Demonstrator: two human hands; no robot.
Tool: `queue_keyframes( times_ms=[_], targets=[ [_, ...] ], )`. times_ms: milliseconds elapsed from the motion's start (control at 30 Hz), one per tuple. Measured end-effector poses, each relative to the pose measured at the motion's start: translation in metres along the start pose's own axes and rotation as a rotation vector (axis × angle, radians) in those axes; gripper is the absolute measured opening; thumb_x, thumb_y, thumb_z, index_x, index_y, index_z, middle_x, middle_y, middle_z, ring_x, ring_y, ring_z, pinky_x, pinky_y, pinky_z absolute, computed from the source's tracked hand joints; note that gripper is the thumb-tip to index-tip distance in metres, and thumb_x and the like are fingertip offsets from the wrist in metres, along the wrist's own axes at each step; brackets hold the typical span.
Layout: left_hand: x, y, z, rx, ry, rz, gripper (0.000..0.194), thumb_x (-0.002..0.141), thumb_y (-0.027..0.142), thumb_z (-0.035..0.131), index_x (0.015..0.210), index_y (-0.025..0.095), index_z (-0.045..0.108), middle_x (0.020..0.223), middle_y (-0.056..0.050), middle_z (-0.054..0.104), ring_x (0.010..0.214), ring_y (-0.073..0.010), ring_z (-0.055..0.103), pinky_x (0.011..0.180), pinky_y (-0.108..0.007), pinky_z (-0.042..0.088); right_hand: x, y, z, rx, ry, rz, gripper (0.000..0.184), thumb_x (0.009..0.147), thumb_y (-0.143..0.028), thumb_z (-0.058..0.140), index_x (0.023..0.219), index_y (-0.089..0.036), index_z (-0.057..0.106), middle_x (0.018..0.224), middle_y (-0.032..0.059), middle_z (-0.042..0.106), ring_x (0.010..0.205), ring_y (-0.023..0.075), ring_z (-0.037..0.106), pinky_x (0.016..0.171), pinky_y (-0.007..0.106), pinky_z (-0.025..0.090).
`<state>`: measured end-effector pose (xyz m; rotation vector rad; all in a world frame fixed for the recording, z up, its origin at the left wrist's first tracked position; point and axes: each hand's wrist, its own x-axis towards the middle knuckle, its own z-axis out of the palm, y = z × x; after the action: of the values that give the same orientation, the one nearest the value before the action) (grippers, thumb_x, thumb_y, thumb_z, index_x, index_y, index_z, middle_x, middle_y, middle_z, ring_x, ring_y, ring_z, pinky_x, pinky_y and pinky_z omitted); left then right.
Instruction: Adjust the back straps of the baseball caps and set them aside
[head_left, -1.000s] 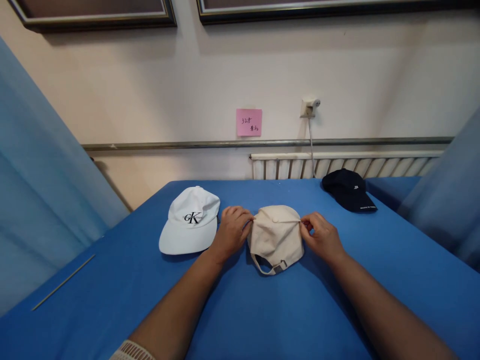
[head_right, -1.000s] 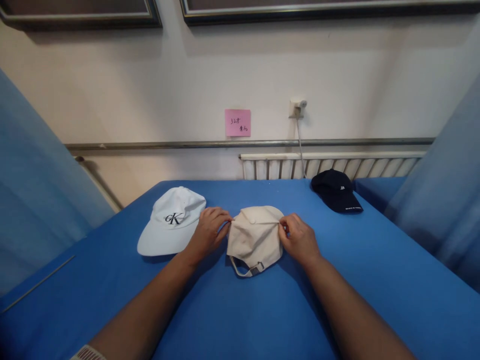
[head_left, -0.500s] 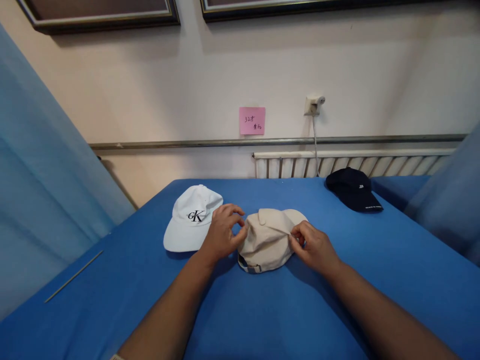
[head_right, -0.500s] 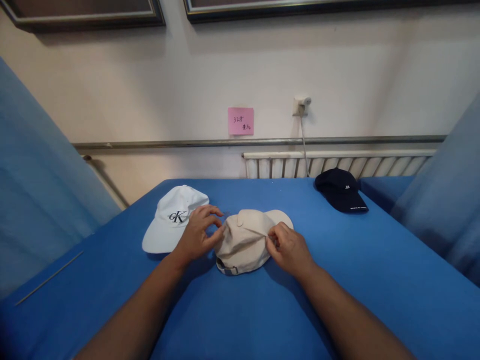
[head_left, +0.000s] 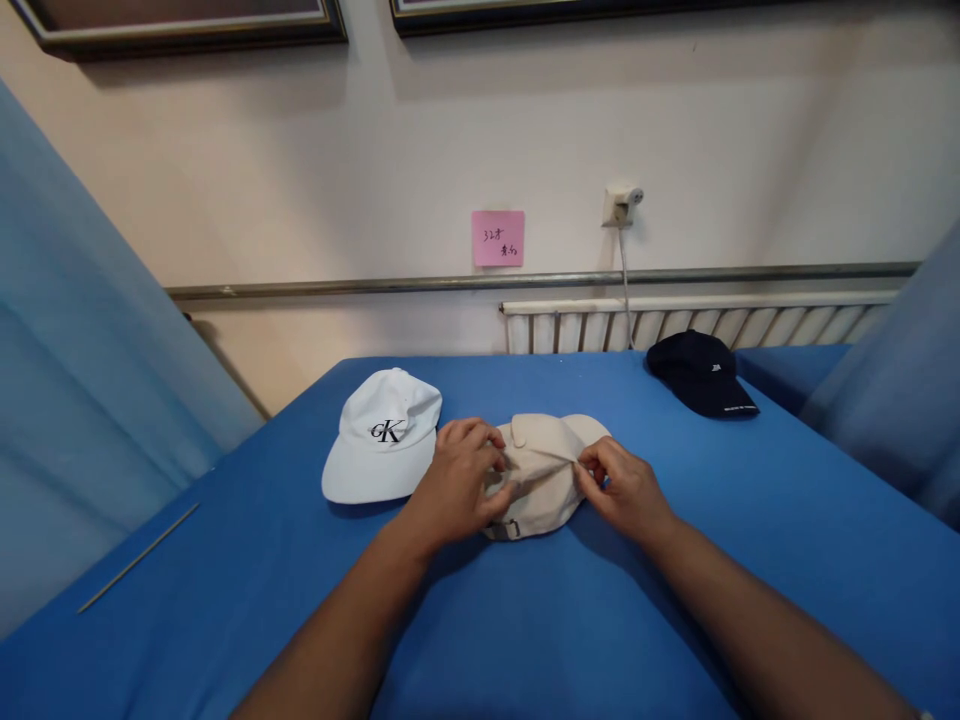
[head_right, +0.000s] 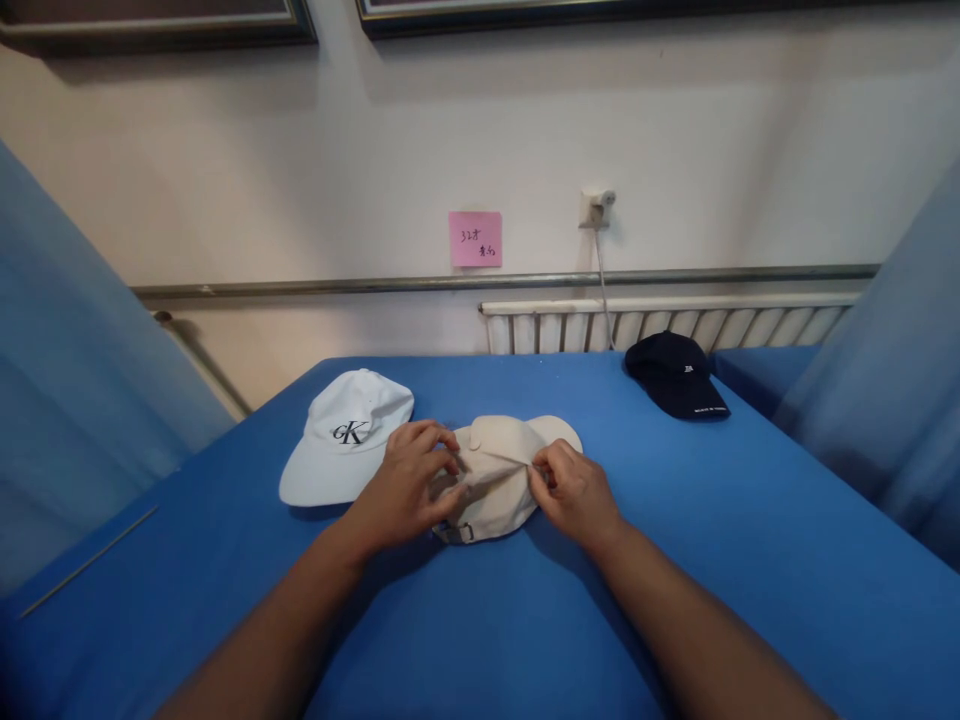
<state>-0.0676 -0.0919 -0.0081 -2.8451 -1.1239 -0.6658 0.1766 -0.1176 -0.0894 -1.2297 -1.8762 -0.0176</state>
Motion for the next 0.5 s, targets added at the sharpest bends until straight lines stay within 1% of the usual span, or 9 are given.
queue_keyframes(
  times_ms=[33,100,200,267,333,400,500],
  targets=[
    [0.0,0.002,0.001,0.013,-0.007,0.0,0.01,0.075,0.029,0.066,0.079,0.02,0.065,0.104,-0.005,0.059,0.11,-0.0271,0.044,0.098,-0.046,0.032,0.0,0.0,0.0,0.003,0.0,0.001,0.008,0.089,-0.024,0.05,0.083,-0.02,0.053,0.073,0.0017,0.056,0.066,0.0147,0.053,0.062,0.026,0.041],
    [0.0,0.005,0.003,0.038,-0.021,0.002,0.005,0.077,0.024,0.063,0.078,0.021,0.066,0.102,-0.005,0.06,0.109,-0.0265,0.045,0.098,-0.046,0.032,0.0,0.0,0.0,0.008,-0.001,-0.002,0.009,0.089,-0.024,0.05,0.082,-0.02,0.053,0.073,0.0018,0.056,0.066,0.0146,0.053,0.062,0.026,0.041],
    [0.001,0.006,0.006,0.047,-0.023,0.008,0.01,0.08,0.018,0.058,0.077,0.021,0.066,0.102,-0.004,0.06,0.11,-0.0252,0.045,0.098,-0.046,0.032,0.0,0.0,0.0,0.01,-0.004,-0.003,0.009,0.089,-0.024,0.05,0.083,-0.019,0.054,0.074,0.002,0.056,0.066,0.0145,0.053,0.062,0.026,0.041],
    [0.001,0.006,0.006,0.05,-0.016,0.004,0.006,0.079,0.024,0.061,0.079,0.021,0.066,0.104,-0.005,0.059,0.109,-0.026,0.045,0.097,-0.047,0.032,0.0,0.0,0.0,0.011,0.002,0.002,0.008,0.089,-0.024,0.05,0.083,-0.019,0.054,0.074,0.0019,0.055,0.067,0.0144,0.053,0.062,0.026,0.041],
    [0.001,0.007,0.006,0.066,-0.009,-0.003,0.013,0.075,0.032,0.068,0.08,0.02,0.066,0.105,-0.006,0.059,0.109,-0.0277,0.045,0.097,-0.049,0.032,0.0,-0.001,0.001,0.014,0.007,0.006,0.008,0.089,-0.024,0.051,0.083,-0.019,0.054,0.073,0.0015,0.055,0.066,0.0143,0.052,0.061,0.026,0.041],
    [0.0,0.01,0.008,0.093,0.006,-0.005,0.018,0.072,0.034,0.071,0.08,0.02,0.066,0.106,-0.007,0.058,0.11,-0.0291,0.044,0.099,-0.05,0.031,0.0,-0.001,0.001,0.02,0.01,0.009,0.007,0.089,-0.023,0.051,0.083,-0.019,0.053,0.073,0.0013,0.055,0.066,0.0142,0.052,0.061,0.026,0.04],
    [-0.001,0.012,0.014,0.128,0.039,-0.008,0.006,0.075,0.025,0.066,0.077,0.019,0.066,0.107,-0.007,0.058,0.114,-0.0295,0.043,0.102,-0.051,0.029,0.0,0.0,0.002,0.031,0.01,0.004,0.007,0.089,-0.023,0.051,0.084,-0.019,0.053,0.073,0.0009,0.054,0.066,0.0138,0.052,0.061,0.026,0.04]
  ],
)
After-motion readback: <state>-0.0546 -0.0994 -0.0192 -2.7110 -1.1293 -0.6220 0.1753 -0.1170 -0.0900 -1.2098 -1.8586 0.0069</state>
